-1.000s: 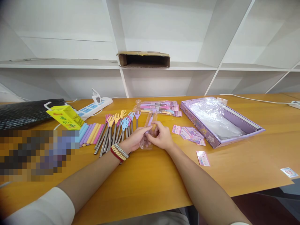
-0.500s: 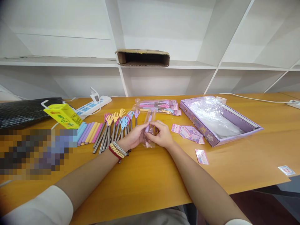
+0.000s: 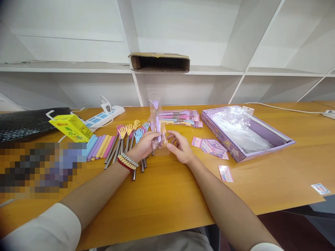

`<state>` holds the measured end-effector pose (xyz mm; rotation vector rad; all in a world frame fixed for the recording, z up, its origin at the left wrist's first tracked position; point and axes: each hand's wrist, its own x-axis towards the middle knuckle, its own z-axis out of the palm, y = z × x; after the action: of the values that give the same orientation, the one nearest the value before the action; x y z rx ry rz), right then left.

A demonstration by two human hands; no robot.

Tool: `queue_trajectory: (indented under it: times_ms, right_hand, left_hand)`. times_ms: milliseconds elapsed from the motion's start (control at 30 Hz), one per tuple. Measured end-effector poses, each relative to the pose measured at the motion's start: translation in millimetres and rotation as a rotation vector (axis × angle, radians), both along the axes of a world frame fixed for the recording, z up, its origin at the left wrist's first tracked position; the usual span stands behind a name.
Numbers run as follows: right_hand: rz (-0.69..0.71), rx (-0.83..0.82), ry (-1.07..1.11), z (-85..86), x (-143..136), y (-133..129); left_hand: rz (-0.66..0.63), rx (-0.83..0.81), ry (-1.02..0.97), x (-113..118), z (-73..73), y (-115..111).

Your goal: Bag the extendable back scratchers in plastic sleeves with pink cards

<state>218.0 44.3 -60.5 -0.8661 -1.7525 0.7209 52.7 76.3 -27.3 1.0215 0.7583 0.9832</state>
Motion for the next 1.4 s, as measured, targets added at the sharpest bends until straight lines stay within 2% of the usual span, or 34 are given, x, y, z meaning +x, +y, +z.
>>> queue_trajectory:
  times_ms: [67,167,267,533,767,933,1200,1400]
  right_hand:
    - [0.036,-0.005,0.017,-1.0,0.9,0.3]
    - [0.009,-0.022,-0.036,-1.0,-0.8,-0.2]
    - [-0.042,-0.019,-0.070,0.3,-5.2,-0.5]
    - [-0.033,-0.028,0.049,7.7,-8.8,1.7]
    - [-0.064,-0.071,0.109,7.6,-4.6,4.1]
    - [-0.037,-0.063,0.114,3.8,-0.4,6.4]
    - [0.019,-0.155,0.050,8.3,-5.4,-0.4]
    - [0.029,-0.105,0.024,7.0,-7.3,2.5]
  left_hand:
    - [0.073,0.011,-0.010,-2.8,1.3,3.4]
    - [0.111,-0.007,-0.029,-5.7,1.2,6.6]
    - [0.090,-0.007,-0.030,-6.3,-0.3,7.3]
    - [-0.066,0.022,-0.022,-6.8,-0.3,2.4]
    - [-0.054,0.130,0.103,-7.8,-2.4,3.5]
    - [-0.031,0.068,0.079,-9.8,-1.2,6.1]
    - [-0.086,0.046,0.054,-10.5,-3.5,5.7]
    - [-0.051,0.033,0.069,-6.8,-4.2,2.3]
